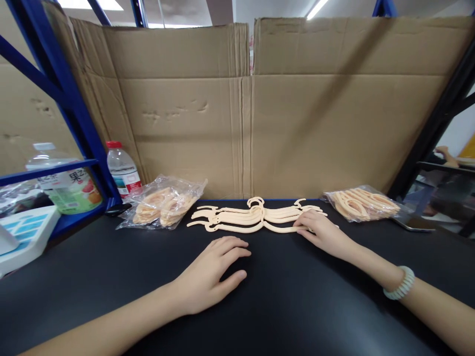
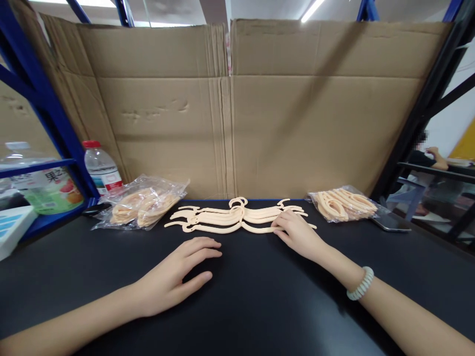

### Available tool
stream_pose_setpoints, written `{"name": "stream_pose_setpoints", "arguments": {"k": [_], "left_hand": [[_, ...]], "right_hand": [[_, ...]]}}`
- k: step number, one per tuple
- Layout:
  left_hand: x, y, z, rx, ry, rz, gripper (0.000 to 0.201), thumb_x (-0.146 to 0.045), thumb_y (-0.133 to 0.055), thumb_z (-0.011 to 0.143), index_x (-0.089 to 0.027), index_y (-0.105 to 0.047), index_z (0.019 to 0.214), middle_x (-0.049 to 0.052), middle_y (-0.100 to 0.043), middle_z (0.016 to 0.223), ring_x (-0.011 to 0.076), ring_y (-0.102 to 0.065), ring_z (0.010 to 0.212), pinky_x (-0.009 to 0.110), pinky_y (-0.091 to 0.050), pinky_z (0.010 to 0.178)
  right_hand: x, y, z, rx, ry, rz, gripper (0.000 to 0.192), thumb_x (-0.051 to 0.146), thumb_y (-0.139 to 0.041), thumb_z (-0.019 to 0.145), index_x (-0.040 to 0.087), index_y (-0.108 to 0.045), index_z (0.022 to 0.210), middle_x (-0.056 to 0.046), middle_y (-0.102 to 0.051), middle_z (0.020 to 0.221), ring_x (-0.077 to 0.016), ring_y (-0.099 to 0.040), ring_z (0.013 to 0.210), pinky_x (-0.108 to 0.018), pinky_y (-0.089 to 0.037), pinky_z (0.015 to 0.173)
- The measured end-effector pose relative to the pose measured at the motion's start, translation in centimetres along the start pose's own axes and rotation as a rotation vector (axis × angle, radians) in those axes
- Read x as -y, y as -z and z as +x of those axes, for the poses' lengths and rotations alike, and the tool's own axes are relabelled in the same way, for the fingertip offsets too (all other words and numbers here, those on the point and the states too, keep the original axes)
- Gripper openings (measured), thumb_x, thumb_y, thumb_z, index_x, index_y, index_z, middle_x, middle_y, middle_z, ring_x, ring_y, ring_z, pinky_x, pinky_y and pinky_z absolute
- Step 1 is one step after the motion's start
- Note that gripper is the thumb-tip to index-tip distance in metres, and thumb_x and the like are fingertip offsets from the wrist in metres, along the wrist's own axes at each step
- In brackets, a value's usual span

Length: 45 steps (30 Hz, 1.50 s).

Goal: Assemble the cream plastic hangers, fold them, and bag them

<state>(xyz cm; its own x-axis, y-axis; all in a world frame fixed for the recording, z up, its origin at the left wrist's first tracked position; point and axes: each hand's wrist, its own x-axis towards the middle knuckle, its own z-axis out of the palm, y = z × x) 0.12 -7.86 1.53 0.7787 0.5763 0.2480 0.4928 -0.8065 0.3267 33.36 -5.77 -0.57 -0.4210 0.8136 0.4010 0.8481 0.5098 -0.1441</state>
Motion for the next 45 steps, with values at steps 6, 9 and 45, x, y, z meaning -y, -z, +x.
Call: {"name": "stream_pose_setpoints", "arguments": {"k": [6, 9, 45], "left_hand": [[-0.2, -0.1, -0.2, -0.040, 0.034, -0.127, 0.030, -0.031, -0.048, 0.092, -0.025, -0.056, 0.120, 0.006, -0.056, 0.129, 0.0220, -0.049, 0.121, 0.038, -0.039, 0.105], [-0.3, -0.2, -0.2, -0.089, 0.099, -0.223, 0.027, -0.033, -0.048, 0.091, -0.025, -0.058, 0.116, 0.005, -0.058, 0.125, 0.0216, -0.053, 0.117, 0.037, -0.041, 0.103], [0.2, -1.1, 0.0, -0.301, 0.154, -0.207, 0.039, -0.025, -0.047, 0.087, -0.023, -0.051, 0.126, 0.009, -0.058, 0.123, 0.0240, -0.059, 0.108, 0.039, -0.048, 0.095]], "right_hand": [[0.5, 0.1, 0.1, -0.083, 0.056, 0.045, 0.009, 0.020, -0.048, 0.086, 0.021, -0.056, 0.082, -0.007, -0.061, 0.086, -0.0233, -0.057, 0.086, -0.039, -0.047, 0.077], [0.8, 0.3, 0.1, -0.150, 0.038, 0.074, 0.006, 0.020, -0.050, 0.084, 0.022, -0.055, 0.082, -0.006, -0.062, 0.084, -0.0220, -0.058, 0.082, -0.036, -0.047, 0.074], [4.3, 2.7, -0.9, -0.035, -0.031, 0.397, 0.013, 0.030, -0.056, 0.087, 0.020, -0.060, 0.095, -0.003, -0.065, 0.080, -0.0141, -0.057, 0.062, -0.027, -0.047, 0.058]]}}
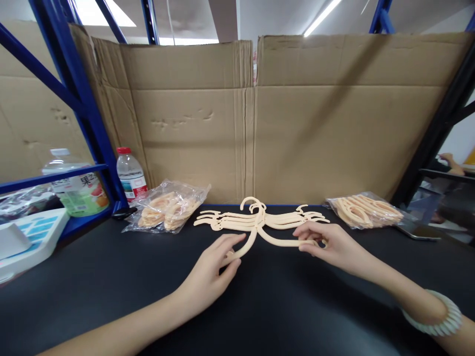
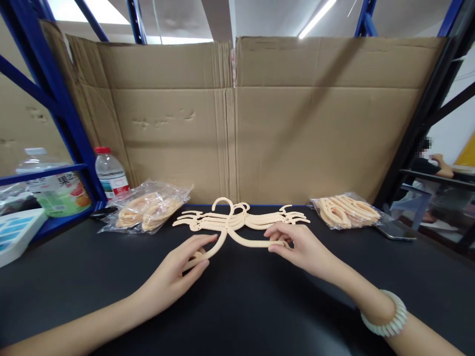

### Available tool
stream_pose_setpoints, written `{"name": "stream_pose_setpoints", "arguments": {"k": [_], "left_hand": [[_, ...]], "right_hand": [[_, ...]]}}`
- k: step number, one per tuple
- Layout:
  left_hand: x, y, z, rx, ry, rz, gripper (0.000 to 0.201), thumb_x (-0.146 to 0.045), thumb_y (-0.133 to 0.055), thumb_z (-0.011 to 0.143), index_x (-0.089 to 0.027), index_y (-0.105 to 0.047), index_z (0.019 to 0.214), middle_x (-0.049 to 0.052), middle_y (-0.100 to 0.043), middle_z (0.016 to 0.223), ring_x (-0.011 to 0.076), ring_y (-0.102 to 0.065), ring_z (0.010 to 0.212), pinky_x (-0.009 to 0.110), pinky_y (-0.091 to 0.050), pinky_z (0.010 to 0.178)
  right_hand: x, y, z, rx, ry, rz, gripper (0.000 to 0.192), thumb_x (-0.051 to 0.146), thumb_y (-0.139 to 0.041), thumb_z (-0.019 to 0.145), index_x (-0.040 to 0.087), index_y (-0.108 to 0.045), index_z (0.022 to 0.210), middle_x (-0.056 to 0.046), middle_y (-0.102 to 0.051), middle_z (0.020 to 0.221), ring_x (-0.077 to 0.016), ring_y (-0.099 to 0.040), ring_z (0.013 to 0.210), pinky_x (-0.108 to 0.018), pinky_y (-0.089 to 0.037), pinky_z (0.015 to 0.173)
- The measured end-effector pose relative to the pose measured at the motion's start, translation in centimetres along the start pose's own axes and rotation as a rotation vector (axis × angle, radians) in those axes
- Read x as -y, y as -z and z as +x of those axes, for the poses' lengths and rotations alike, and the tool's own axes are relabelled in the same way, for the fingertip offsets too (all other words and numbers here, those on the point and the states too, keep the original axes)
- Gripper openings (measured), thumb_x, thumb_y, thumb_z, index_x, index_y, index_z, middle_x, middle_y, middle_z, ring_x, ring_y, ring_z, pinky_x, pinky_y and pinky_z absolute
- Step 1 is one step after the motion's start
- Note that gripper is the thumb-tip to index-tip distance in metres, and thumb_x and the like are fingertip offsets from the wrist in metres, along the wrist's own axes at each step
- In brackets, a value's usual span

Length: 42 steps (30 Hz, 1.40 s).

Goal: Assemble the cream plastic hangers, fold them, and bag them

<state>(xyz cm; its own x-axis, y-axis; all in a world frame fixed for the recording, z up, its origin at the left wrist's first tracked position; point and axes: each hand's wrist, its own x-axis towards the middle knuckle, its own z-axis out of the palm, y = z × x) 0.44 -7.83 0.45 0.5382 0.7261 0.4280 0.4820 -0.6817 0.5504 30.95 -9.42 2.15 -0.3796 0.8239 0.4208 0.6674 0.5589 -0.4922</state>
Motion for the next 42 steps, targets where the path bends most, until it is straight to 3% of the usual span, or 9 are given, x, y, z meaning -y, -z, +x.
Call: {"name": "stream_pose_setpoints", "arguments": {"k": [6, 15, 18, 23, 27, 32, 35, 38, 42], "left_hand": [[1.4, 0.0, 0.9, -0.121, 0.319, -0.310, 0.037, -0.037, -0.063, 0.078, -0.018, -0.059, 0.109, 0.007, -0.065, 0.097, 0.0193, -0.065, 0.078, 0.031, -0.053, 0.071], [1.4, 0.1, 1.3, -0.213, 0.438, -0.484, 0.046, -0.045, -0.073, 0.067, -0.015, -0.062, 0.100, 0.010, -0.067, 0.100, 0.0243, -0.065, 0.096, 0.034, -0.051, 0.087], [1.1, 0.2, 1.3, -0.221, 0.446, -0.498, 0.047, -0.045, -0.073, 0.066, -0.015, -0.062, 0.100, 0.011, -0.067, 0.103, 0.0261, -0.065, 0.097, 0.038, -0.050, 0.089], [1.0, 0.3, 1.3, -0.224, 0.440, -0.504, 0.044, -0.045, -0.073, 0.066, -0.015, -0.063, 0.097, 0.011, -0.067, 0.104, 0.0275, -0.064, 0.101, 0.038, -0.051, 0.089], [1.1, 0.3, 1.2, -0.235, 0.429, -0.497, 0.039, -0.043, -0.073, 0.067, -0.016, -0.064, 0.094, 0.010, -0.068, 0.102, 0.0273, -0.064, 0.101, 0.037, -0.051, 0.088], [0.9, 0.3, 1.1, -0.251, 0.425, -0.462, 0.034, -0.039, -0.071, 0.067, -0.017, -0.067, 0.093, 0.009, -0.070, 0.098, 0.0263, -0.066, 0.094, 0.037, -0.049, 0.086], [0.6, 0.4, 1.1, -0.252, 0.400, -0.461, 0.031, -0.035, -0.071, 0.067, -0.017, -0.068, 0.092, 0.008, -0.070, 0.095, 0.0254, -0.065, 0.092, 0.035, -0.048, 0.085], [0.2, 0.4, 1.0, -0.242, 0.380, -0.493, 0.029, -0.032, -0.071, 0.067, -0.017, -0.069, 0.091, 0.007, -0.070, 0.094, 0.0231, -0.065, 0.088, 0.032, -0.048, 0.080], [0.2, 0.2, 1.0, -0.278, 0.414, -0.575, 0.043, -0.030, -0.075, 0.065, -0.018, -0.067, 0.105, 0.005, -0.068, 0.094, 0.0163, -0.062, 0.072, 0.027, -0.048, 0.068]], "right_hand": [[-0.7, 0.3, 0.1, -0.058, 0.259, -0.396, 0.023, 0.012, -0.046, 0.090, 0.021, -0.063, 0.104, -0.008, -0.067, 0.093, -0.0223, -0.057, 0.091, -0.038, -0.046, 0.081], [1.2, -0.1, -0.6, -0.250, 0.097, -0.939, 0.020, 0.010, -0.048, 0.087, 0.018, -0.066, 0.084, -0.005, -0.068, 0.078, -0.0174, -0.061, 0.059, -0.027, -0.038, 0.050], [1.3, -0.5, -0.6, -0.304, 0.124, -0.984, 0.019, 0.009, -0.049, 0.086, 0.016, -0.066, 0.086, -0.007, -0.070, 0.089, -0.0182, -0.064, 0.063, -0.027, -0.040, 0.051], [0.7, -0.8, -0.4, -0.285, 0.052, -0.624, 0.021, 0.011, -0.046, 0.088, 0.018, -0.065, 0.091, -0.012, -0.057, 0.124, -0.0185, -0.066, 0.079, -0.031, -0.051, 0.065], [0.1, -1.0, 0.0, -0.261, 0.004, -0.171, 0.019, 0.015, -0.051, 0.085, 0.019, -0.068, 0.090, -0.011, -0.059, 0.114, -0.0211, -0.064, 0.096, -0.033, -0.055, 0.074], [-0.9, -1.5, 0.4, -0.229, -0.203, 0.265, 0.013, 0.026, -0.067, 0.072, 0.019, -0.072, 0.083, -0.009, -0.064, 0.107, -0.0236, -0.063, 0.099, -0.035, -0.057, 0.077], [-1.6, -1.7, 0.6, -0.221, -0.276, 0.426, 0.016, 0.026, -0.073, 0.065, 0.017, -0.071, 0.077, -0.008, -0.068, 0.101, -0.0212, -0.066, 0.086, -0.037, -0.056, 0.080], [-1.6, -1.7, 0.7, -0.173, -0.354, 0.538, 0.027, 0.023, -0.073, 0.063, 0.017, -0.071, 0.090, -0.008, -0.069, 0.101, -0.0169, -0.067, 0.070, -0.036, -0.057, 0.071], [-0.9, -1.2, 0.7, -0.169, -0.379, 0.566, 0.032, 0.024, -0.075, 0.061, 0.018, -0.072, 0.092, -0.008, -0.072, 0.100, -0.0220, -0.067, 0.090, -0.038, -0.053, 0.084]]}}
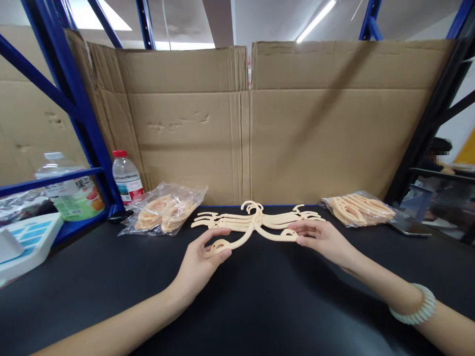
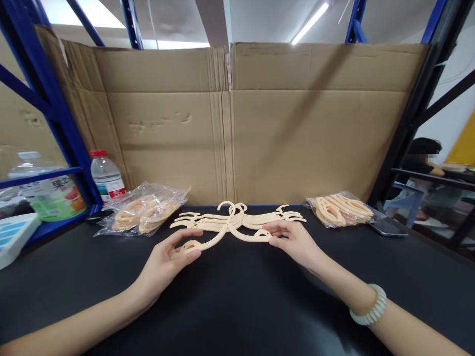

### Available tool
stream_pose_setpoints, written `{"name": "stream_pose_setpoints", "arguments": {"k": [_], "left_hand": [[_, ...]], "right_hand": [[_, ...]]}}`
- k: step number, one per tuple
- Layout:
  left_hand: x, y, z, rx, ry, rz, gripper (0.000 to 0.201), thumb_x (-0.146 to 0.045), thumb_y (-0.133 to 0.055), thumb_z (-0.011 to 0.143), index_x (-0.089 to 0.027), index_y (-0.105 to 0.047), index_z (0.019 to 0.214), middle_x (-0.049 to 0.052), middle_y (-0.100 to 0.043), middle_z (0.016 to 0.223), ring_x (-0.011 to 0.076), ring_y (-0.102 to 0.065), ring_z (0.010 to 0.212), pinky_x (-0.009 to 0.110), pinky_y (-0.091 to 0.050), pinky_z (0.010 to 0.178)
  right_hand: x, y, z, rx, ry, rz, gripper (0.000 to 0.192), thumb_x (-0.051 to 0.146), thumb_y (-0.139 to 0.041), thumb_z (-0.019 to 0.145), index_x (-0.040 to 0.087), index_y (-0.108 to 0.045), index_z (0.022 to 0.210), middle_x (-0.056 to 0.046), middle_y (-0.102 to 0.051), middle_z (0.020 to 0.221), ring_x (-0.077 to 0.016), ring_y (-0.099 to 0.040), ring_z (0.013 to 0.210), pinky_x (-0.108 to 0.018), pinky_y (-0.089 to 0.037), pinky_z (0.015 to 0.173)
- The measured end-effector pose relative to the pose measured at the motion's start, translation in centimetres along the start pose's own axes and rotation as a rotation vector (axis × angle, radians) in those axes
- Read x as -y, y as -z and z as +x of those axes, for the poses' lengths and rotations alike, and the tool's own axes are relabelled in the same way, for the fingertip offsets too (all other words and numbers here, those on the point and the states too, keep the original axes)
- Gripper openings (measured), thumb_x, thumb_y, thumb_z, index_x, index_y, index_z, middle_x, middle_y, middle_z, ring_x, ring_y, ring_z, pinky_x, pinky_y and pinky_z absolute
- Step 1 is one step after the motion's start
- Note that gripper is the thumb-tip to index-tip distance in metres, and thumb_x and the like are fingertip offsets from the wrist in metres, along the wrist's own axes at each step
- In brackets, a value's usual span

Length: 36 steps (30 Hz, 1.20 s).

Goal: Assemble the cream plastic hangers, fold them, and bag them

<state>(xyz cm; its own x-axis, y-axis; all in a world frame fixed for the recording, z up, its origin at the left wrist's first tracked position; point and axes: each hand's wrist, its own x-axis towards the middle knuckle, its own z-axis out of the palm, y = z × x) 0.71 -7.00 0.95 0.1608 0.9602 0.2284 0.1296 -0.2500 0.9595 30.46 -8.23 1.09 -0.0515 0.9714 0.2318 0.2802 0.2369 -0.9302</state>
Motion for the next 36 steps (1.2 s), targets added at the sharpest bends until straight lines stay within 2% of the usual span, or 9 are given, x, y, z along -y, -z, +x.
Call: {"name": "stream_pose_setpoints", "arguments": {"k": [4, 7, 10, 14, 17, 21, 26, 30, 36], "left_hand": [[0.4, 0.0, 0.3, -0.091, 0.039, -0.218, 0.068, -0.025, -0.079, 0.060, -0.021, -0.057, 0.124, 0.003, -0.066, 0.099, 0.0156, -0.063, 0.084, 0.025, -0.048, 0.079], [0.6, 0.0, 0.5, -0.088, 0.066, -0.312, 0.073, -0.025, -0.078, 0.063, -0.019, -0.051, 0.130, 0.000, -0.066, 0.079, 0.0162, -0.063, 0.084, 0.028, -0.047, 0.086], [0.5, -0.3, 0.4, 0.025, 0.034, -0.196, 0.055, -0.028, -0.077, 0.064, -0.015, -0.062, 0.115, 0.003, -0.068, 0.079, 0.0193, -0.065, 0.083, 0.032, -0.050, 0.084], [0.5, -0.9, -0.1, 0.223, 0.025, -0.013, 0.036, -0.035, -0.072, 0.069, -0.013, -0.068, 0.098, 0.007, -0.069, 0.089, 0.0237, -0.065, 0.087, 0.035, -0.052, 0.081], [0.5, -1.1, -0.5, 0.245, 0.023, -0.010, 0.036, -0.039, -0.069, 0.073, -0.014, -0.067, 0.099, 0.006, -0.068, 0.086, 0.0219, -0.065, 0.085, 0.034, -0.053, 0.080], [0.4, -1.6, -0.9, 0.298, 0.049, -0.053, 0.034, -0.036, -0.070, 0.073, -0.014, -0.065, 0.099, 0.002, -0.065, 0.076, 0.0169, -0.064, 0.072, 0.029, -0.053, 0.068], [0.2, -2.3, -1.3, 0.350, 0.062, -0.090, 0.029, -0.031, -0.071, 0.073, -0.013, -0.062, 0.093, 0.002, -0.063, 0.078, 0.0144, -0.062, 0.069, 0.026, -0.052, 0.062], [0.1, -2.2, -1.3, 0.333, 0.058, -0.121, 0.027, -0.032, -0.070, 0.075, -0.014, -0.060, 0.092, 0.003, -0.063, 0.084, 0.0154, -0.064, 0.072, 0.027, -0.053, 0.063], [-0.2, -1.9, -1.8, 0.324, -0.022, -0.089, 0.027, -0.031, -0.069, 0.078, -0.016, -0.062, 0.099, 0.004, -0.065, 0.093, 0.0149, -0.064, 0.071, 0.027, -0.054, 0.065]], "right_hand": [[0.4, 0.2, -0.1, -0.051, 0.003, -0.013, 0.027, 0.026, -0.073, 0.063, 0.020, -0.075, 0.088, -0.006, -0.072, 0.099, -0.0224, -0.065, 0.094, -0.038, -0.048, 0.091], [0.1, 0.1, 0.0, -0.077, 0.006, -0.018, 0.020, 0.028, -0.071, 0.062, 0.019, -0.076, 0.080, -0.006, -0.072, 0.087, -0.0178, -0.063, 0.076, -0.034, -0.051, 0.075], [-0.4, -0.7, -0.2, -0.072, -0.025, 0.075, 0.023, 0.031, -0.073, 0.062, 0.017, -0.074, 0.080, -0.004, -0.068, 0.076, -0.0125, -0.056, 0.059, -0.031, -0.051, 0.063], [-0.3, -2.0, -0.8, -0.060, -0.055, 0.190, 0.035, 0.034, -0.080, 0.061, 0.016, -0.070, 0.089, -0.005, -0.067, 0.084, -0.0143, -0.060, 0.068, -0.033, -0.052, 0.072], [0.3, -2.8, -1.4, -0.060, -0.052, 0.294, 0.036, 0.033, -0.083, 0.061, 0.017, -0.066, 0.088, -0.004, -0.064, 0.087, -0.0157, -0.062, 0.077, -0.032, -0.053, 0.076], [0.8, -3.8, -1.9, -0.049, -0.081, 0.510, 0.034, 0.029, -0.085, 0.061, 0.019, -0.059, 0.081, 0.001, -0.059, 0.080, -0.0138, -0.062, 0.076, -0.031, -0.054, 0.077], [1.3, -4.9, -2.5, 0.185, -0.076, 0.485, 0.026, 0.032, -0.081, 0.068, 0.016, -0.062, 0.077, -0.004, -0.066, 0.085, -0.0169, -0.064, 0.083, -0.036, -0.051, 0.087], [1.7, -5.0, -2.8, 0.317, -0.017, 0.362, 0.027, 0.036, -0.075, 0.075, 0.018, -0.070, 0.094, -0.007, -0.068, 0.102, -0.0205, -0.064, 0.098, -0.039, -0.048, 0.095], [2.1, -5.0, -3.2, 0.485, 0.013, 0.314, 0.037, 0.038, -0.069, 0.080, 0.024, -0.067, 0.114, -0.008, -0.056, 0.126, -0.0231, -0.056, 0.115, -0.038, -0.047, 0.097]]}}
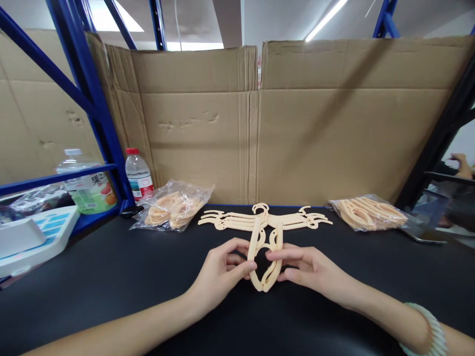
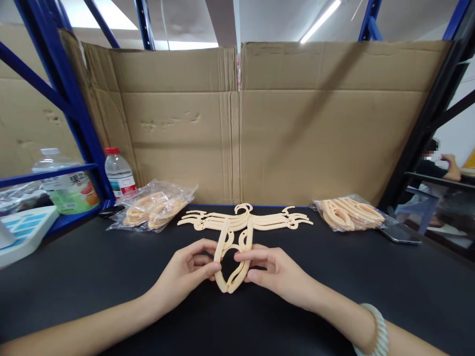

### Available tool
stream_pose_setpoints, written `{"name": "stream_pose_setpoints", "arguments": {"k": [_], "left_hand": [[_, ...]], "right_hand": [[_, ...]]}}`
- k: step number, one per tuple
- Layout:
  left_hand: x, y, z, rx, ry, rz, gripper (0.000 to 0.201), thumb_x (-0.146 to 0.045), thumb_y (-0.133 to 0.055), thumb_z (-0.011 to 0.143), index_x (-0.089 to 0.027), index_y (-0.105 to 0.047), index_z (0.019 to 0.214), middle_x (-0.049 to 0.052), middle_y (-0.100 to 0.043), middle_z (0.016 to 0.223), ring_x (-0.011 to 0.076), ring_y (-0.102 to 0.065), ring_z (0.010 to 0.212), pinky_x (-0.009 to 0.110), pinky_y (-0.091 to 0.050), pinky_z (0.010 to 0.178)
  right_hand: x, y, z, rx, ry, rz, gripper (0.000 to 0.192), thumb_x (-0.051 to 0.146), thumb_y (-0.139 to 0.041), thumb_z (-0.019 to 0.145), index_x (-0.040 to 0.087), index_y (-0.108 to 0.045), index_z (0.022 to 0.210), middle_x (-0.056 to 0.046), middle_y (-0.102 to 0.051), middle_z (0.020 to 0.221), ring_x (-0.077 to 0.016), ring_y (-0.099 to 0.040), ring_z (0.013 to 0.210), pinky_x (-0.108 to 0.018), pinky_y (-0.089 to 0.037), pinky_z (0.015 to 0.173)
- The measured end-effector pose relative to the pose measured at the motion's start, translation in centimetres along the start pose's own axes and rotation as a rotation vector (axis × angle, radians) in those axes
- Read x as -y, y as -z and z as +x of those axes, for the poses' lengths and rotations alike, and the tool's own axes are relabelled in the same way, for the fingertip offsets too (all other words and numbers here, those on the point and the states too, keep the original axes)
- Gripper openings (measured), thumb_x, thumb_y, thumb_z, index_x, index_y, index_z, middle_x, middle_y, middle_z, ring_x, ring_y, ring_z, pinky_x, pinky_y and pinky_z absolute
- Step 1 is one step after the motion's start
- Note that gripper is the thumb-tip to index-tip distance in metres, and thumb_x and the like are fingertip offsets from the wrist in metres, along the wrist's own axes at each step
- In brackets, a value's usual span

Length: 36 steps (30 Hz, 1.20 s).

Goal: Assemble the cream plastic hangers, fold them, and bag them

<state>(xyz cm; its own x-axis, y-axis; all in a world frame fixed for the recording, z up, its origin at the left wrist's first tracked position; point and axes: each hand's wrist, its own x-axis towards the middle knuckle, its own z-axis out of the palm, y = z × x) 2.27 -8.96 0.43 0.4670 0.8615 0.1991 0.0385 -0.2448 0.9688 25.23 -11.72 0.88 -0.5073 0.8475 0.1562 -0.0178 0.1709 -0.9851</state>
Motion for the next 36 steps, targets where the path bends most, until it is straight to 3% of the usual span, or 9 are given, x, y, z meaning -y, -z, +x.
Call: {"name": "stream_pose_setpoints", "arguments": {"k": [6, 11, 17, 21, 24, 28, 31, 36], "left_hand": [[-0.5, -0.1, -0.4, 0.001, -0.062, 0.131, 0.027, -0.033, -0.065, 0.081, -0.018, -0.065, 0.103, 0.006, -0.068, 0.094, 0.0180, -0.066, 0.075, 0.027, -0.053, 0.068], [-0.4, -0.3, -0.2, 0.030, -0.021, 0.092, 0.035, -0.033, -0.064, 0.081, -0.018, -0.062, 0.112, 0.006, -0.069, 0.093, 0.0178, -0.065, 0.076, 0.028, -0.054, 0.069], [-0.2, -0.2, 0.3, 0.000, 0.027, 0.026, 0.036, -0.036, -0.066, 0.079, -0.014, -0.060, 0.106, 0.004, -0.065, 0.082, 0.0164, -0.065, 0.070, 0.028, -0.054, 0.064], [0.0, -0.3, 0.4, 0.004, 0.068, 0.015, 0.042, -0.037, -0.069, 0.075, -0.015, -0.057, 0.109, 0.001, -0.063, 0.077, 0.0146, -0.064, 0.062, 0.027, -0.054, 0.059], [0.1, -0.4, 0.2, 0.017, 0.093, 0.025, 0.045, -0.036, -0.069, 0.075, -0.018, -0.054, 0.114, -0.001, -0.063, 0.076, 0.0144, -0.065, 0.060, 0.027, -0.055, 0.059], [0.2, -0.2, 0.2, 0.011, 0.057, 0.088, 0.042, -0.033, -0.066, 0.078, -0.018, -0.054, 0.116, 0.006, -0.068, 0.097, 0.0201, -0.069, 0.084, 0.033, -0.056, 0.077], [0.5, 0.1, 0.2, 0.016, 0.007, 0.155, 0.039, -0.030, -0.061, 0.081, -0.020, -0.054, 0.117, 0.010, -0.061, 0.122, 0.0224, -0.065, 0.104, 0.037, -0.053, 0.091], [0.9, 0.6, 0.1, -0.029, -0.087, 0.323, 0.044, -0.022, -0.058, 0.081, -0.022, -0.051, 0.124, 0.010, -0.057, 0.129, 0.0248, -0.059, 0.114, 0.042, -0.049, 0.098]], "right_hand": [[0.1, -0.3, -0.3, 0.035, 0.034, -0.039, 0.043, 0.033, -0.065, 0.083, 0.029, -0.059, 0.126, -0.008, -0.035, 0.146, -0.0234, -0.054, 0.112, -0.031, -0.057, 0.071], [0.5, -0.6, -0.8, 0.118, 0.018, -0.094, 0.052, 0.027, -0.066, 0.082, 0.034, -0.052, 0.132, -0.006, -0.025, 0.152, -0.0257, -0.046, 0.123, -0.032, -0.055, 0.080], [0.4, -0.1, -0.6, 0.085, 0.066, -0.123, 0.041, 0.033, -0.064, 0.085, 0.027, -0.058, 0.125, -0.009, -0.036, 0.145, -0.0240, -0.050, 0.120, -0.037, -0.049, 0.092], [0.6, -0.3, -0.5, 0.083, 0.079, -0.153, 0.028, 0.038, -0.064, 0.084, 0.022, -0.062, 0.107, -0.008, -0.055, 0.123, -0.0213, -0.057, 0.109, -0.037, -0.047, 0.093], [0.7, -0.5, -0.5, 0.107, 0.081, -0.208, 0.025, 0.038, -0.061, 0.086, 0.021, -0.060, 0.105, -0.006, -0.061, 0.110, -0.0206, -0.058, 0.106, -0.038, -0.045, 0.096], [0.5, 0.2, -0.6, 0.057, 0.096, -0.438, 0.034, 0.037, -0.056, 0.090, 0.025, -0.055, 0.121, -0.007, -0.058, 0.123, -0.0225, -0.053, 0.116, -0.042, -0.040, 0.103], [0.3, 0.9, -0.7, 0.061, 0.083, -0.634, 0.048, 0.037, -0.055, 0.090, 0.027, -0.044, 0.135, -0.007, -0.051, 0.136, -0.0236, -0.047, 0.125, -0.044, -0.035, 0.107], [0.3, 1.6, -1.0, 0.019, 0.066, -0.843, 0.052, 0.037, -0.054, 0.090, 0.028, -0.039, 0.140, -0.006, -0.046, 0.142, -0.0245, -0.045, 0.127, -0.044, -0.036, 0.107]]}}
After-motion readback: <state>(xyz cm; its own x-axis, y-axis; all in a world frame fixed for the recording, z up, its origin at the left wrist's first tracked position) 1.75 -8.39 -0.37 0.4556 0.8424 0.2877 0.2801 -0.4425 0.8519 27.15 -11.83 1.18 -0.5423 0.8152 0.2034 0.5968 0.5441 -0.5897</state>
